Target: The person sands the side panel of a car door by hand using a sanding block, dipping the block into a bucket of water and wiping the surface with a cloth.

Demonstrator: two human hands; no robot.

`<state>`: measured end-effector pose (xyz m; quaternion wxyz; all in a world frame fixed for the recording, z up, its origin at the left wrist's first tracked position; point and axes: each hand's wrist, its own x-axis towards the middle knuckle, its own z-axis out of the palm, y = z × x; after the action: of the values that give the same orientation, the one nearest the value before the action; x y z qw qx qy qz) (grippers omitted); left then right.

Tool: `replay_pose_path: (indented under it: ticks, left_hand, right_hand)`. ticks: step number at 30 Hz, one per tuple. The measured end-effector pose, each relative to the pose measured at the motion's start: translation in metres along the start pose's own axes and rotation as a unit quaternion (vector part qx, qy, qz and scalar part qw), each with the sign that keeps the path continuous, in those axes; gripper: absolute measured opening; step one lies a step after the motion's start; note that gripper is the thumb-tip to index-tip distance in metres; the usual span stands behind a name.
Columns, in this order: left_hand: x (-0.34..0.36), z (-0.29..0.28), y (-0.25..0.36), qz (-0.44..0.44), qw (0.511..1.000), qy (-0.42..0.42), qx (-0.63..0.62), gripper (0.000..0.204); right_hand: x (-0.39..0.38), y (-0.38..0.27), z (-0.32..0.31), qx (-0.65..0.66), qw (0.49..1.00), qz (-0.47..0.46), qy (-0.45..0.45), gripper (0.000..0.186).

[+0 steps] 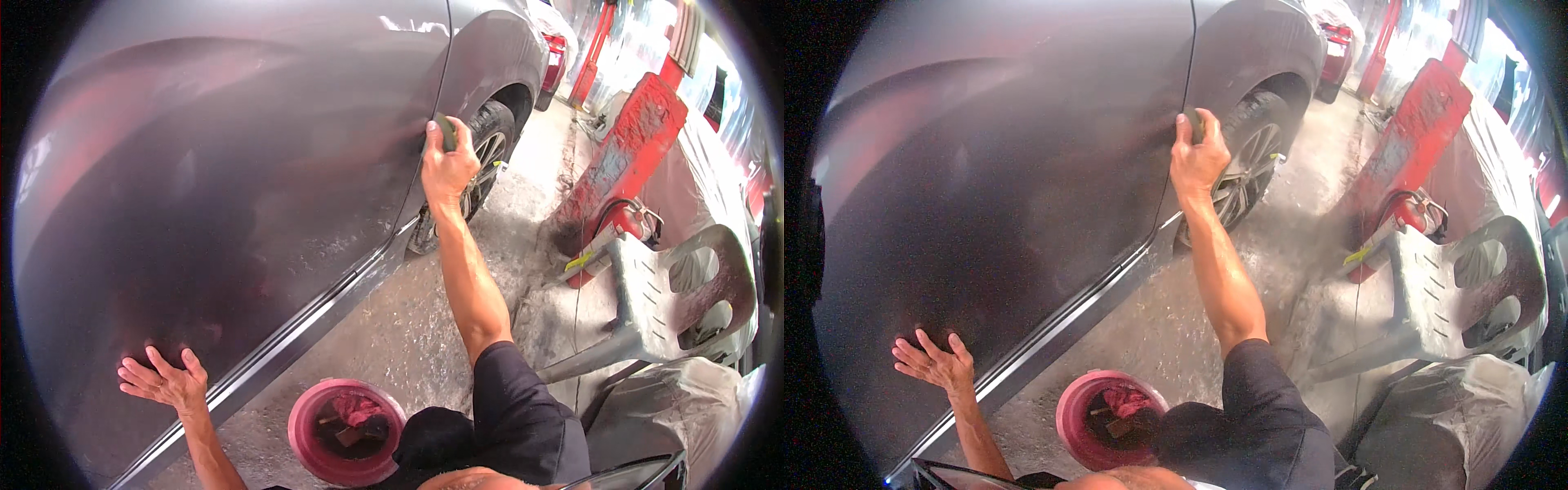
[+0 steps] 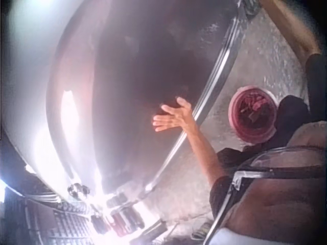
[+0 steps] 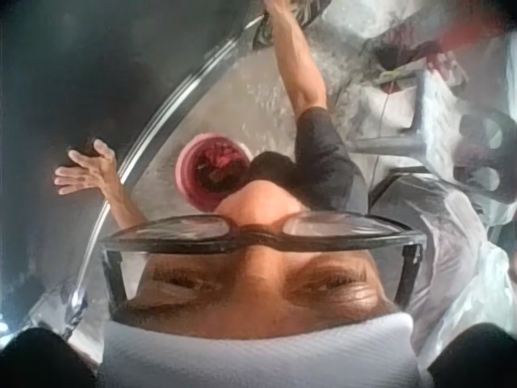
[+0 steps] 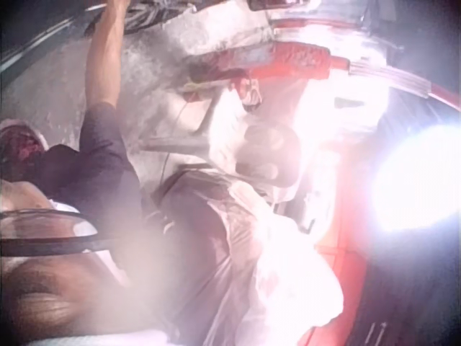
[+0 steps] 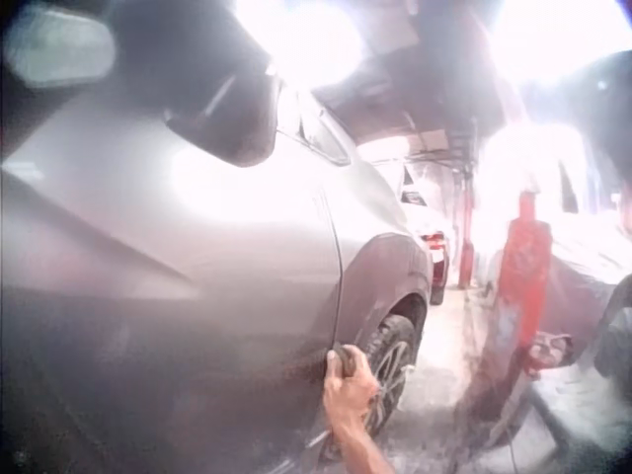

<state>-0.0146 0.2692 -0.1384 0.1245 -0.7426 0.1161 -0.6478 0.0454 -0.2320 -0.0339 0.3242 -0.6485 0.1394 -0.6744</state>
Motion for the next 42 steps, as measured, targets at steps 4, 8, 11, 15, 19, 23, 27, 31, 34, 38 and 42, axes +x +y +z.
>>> replay_pose_path:
  ticks: [4,8,11,15,19,23,27,31,34,38,42]
  left_hand:
    - [0.0,0.0,-0.001,0.007,1.0,0.002,0.018,0.067]
    - [-0.001,-0.002,0.0,0.002,1.0,-0.006,-0.016,0.068]
    - [0.002,-0.003,0.001,0.007,1.0,-0.005,-0.017,0.069]
    - [0.001,-0.002,0.003,0.019,1.0,-0.013,-0.014,0.07]
    - [-0.003,-0.002,-0.004,0.016,1.0,-0.009,-0.011,0.069]
    - [-0.003,-0.001,-0.002,0.011,1.0,-0.004,-0.011,0.068]
    - [-0.005,-0.001,-0.002,0.011,1.0,-0.007,-0.014,0.068]
    - [-0.004,-0.002,-0.001,0.01,1.0,-0.009,-0.007,0.069]
    - [-0.003,0.001,-0.003,0.013,1.0,-0.002,0.005,0.07]
    - [-0.006,0.001,-0.004,0.009,1.0,-0.002,0.011,0.071]
    - [0.001,-0.003,0.0,0.012,1.0,-0.004,-0.004,0.069]
  right_hand:
    - [0.004,-0.002,-0.002,-0.046,0.991,-0.123,-0.014,0.019]
    - [0.007,-0.006,-0.009,-0.077,0.985,-0.151,-0.041,0.018]
    - [0.019,-0.006,-0.007,-0.076,0.987,-0.127,-0.069,0.02]
    - [0.036,-0.004,-0.005,-0.057,0.978,-0.195,-0.036,0.017]
    - [0.026,-0.005,-0.008,-0.076,0.959,-0.267,-0.063,0.012]
    - [-0.024,0.016,-0.02,-0.112,0.971,-0.172,-0.122,0.011]
    - [-0.097,0.049,-0.033,-0.103,0.972,-0.147,-0.149,0.022]
    - [-0.121,0.058,-0.034,-0.092,0.979,-0.098,-0.15,0.025]
    - [-0.106,0.05,-0.026,-0.088,0.984,-0.085,-0.127,0.023]
    - [-0.032,0.014,-0.014,-0.098,0.986,-0.115,-0.074,0.016]
    - [-0.015,0.003,-0.01,-0.124,0.975,-0.172,-0.059,0.015]
